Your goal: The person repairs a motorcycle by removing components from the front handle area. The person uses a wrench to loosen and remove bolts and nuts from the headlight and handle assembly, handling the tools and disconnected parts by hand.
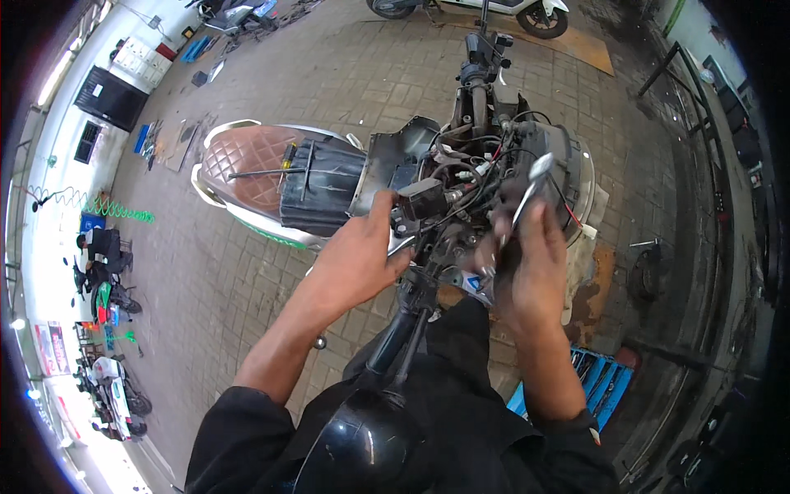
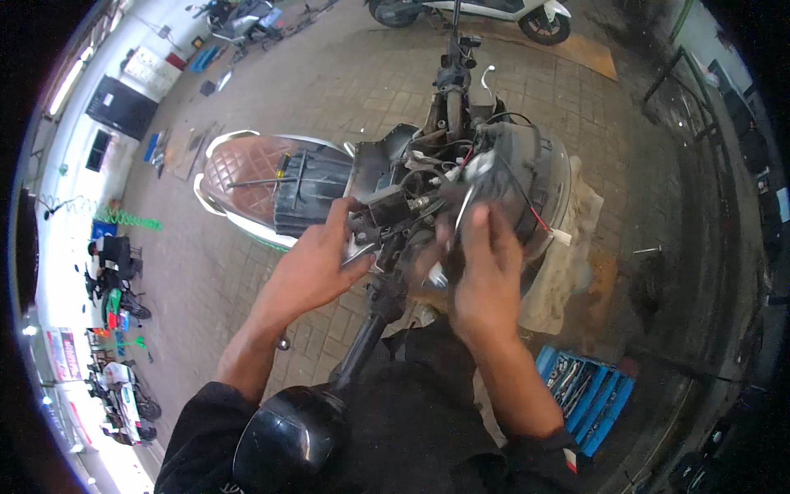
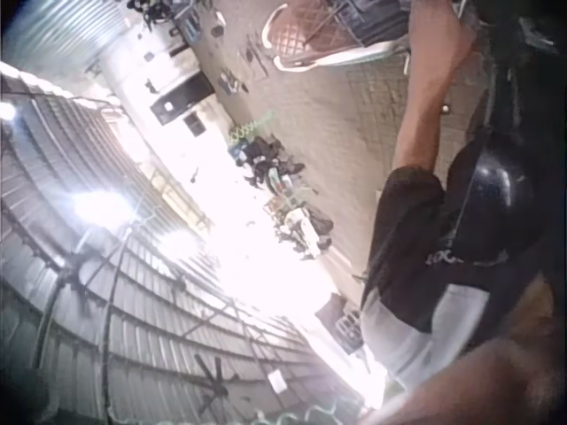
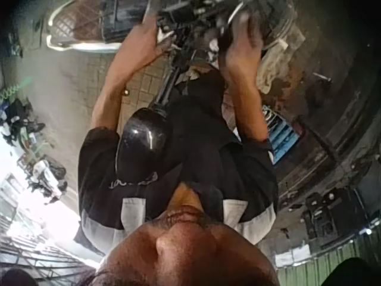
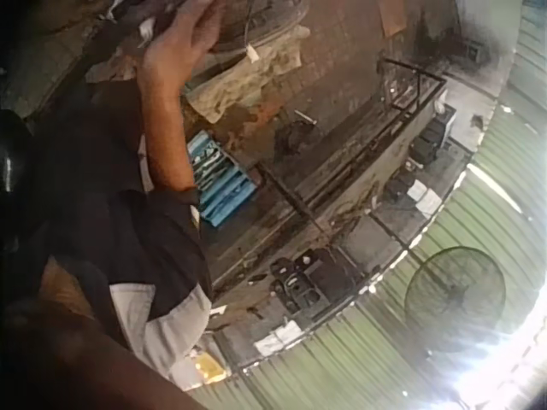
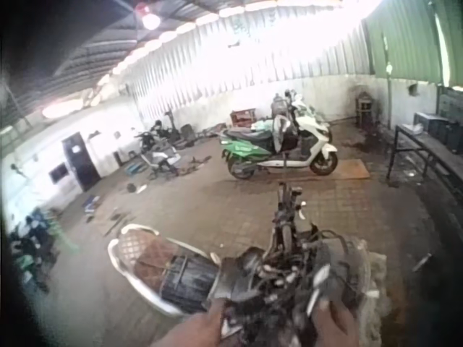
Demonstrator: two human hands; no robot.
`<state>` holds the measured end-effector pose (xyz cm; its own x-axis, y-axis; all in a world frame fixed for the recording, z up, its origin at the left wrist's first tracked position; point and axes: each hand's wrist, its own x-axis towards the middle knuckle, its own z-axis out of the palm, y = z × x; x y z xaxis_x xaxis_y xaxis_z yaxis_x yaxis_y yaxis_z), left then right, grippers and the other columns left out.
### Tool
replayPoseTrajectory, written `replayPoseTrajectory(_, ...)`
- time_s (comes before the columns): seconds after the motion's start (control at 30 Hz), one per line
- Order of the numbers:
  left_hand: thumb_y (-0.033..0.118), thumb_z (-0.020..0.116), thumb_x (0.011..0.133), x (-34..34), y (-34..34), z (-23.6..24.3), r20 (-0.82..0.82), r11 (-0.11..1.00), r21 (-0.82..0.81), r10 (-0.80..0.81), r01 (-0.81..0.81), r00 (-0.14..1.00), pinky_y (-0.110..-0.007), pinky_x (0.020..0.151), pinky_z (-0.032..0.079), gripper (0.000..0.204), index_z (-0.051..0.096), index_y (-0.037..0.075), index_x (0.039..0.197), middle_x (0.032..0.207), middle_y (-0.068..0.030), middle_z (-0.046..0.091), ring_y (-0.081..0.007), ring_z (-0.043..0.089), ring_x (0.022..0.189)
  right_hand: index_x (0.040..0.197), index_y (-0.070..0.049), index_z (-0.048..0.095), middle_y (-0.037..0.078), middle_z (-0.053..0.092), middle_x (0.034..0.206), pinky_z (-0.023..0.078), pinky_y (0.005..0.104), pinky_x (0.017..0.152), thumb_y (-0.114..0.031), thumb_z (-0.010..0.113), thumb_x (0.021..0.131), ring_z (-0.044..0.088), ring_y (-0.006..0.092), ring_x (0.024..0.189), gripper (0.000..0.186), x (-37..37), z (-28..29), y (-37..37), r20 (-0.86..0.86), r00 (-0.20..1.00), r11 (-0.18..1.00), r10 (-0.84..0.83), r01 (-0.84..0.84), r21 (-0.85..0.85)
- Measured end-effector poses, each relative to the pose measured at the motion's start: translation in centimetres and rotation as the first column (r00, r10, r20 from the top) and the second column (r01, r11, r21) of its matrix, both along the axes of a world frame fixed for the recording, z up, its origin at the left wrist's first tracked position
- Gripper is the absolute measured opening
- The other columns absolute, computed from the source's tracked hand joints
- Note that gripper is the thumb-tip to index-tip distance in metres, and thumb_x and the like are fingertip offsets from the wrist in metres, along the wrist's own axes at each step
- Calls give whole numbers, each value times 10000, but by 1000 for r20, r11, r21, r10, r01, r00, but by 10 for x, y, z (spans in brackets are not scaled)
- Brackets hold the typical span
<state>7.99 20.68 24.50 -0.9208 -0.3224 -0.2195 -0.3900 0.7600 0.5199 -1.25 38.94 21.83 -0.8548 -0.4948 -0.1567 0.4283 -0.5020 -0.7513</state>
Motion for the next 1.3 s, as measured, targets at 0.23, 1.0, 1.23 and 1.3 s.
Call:
replayPoseTrajectory(0.23, 255, 655, 919, -24, -11, 14, 203, 945, -209, -208, 250, 957, -558, 816, 496, 460, 528, -46, 1244, 943, -302, 667, -488, 640, 943, 1237, -1, 554, 4, 583, 833, 442, 288, 595, -215, 564, 1025, 524, 90, 688, 301, 44, -43, 27, 27, 933, 877, 359, -347, 332)
replayPoseTrajectory(1.0, 378, 629, 939, -33, -17, 19, 305, 937, -217, -203, 275, 930, -552, 844, 500, 437, 634, -25, 1108, 946, -291, 680, -478, 643, 960, 1213, 42, 543, 261, 664, 939, 520, 539, 728, -79, 532, 973, 654, 478, 834, 270, 27, -47, -8, -675, 569, 721, 470, 194, 665)
replayPoseTrajectory(1.23, 282, 687, 921, -11, 0, -8, 155, 961, -240, -103, 139, 982, -555, 753, 521, 354, 595, -48, 1009, 846, -292, 673, -492, 654, 843, 1227, 96, 575, 260, 675, 904, 554, 510, 743, -30, 509, 892, 680, 445, 835, 364, 6, -22, 2, -581, 335, 556, 742, 176, 812)
replayPoseTrajectory(1.3, 268, 690, 919, -7, 5, -14, 130, 958, -262, -85, 117, 988, -554, 719, 524, 343, 584, -49, 998, 818, -297, 669, -492, 657, 806, 1169, 95, 601, 260, 675, 876, 556, 506, 745, -41, 515, 887, 681, 445, 831, 325, -3, -5, -2, -509, 293, 492, 809, 136, 860)
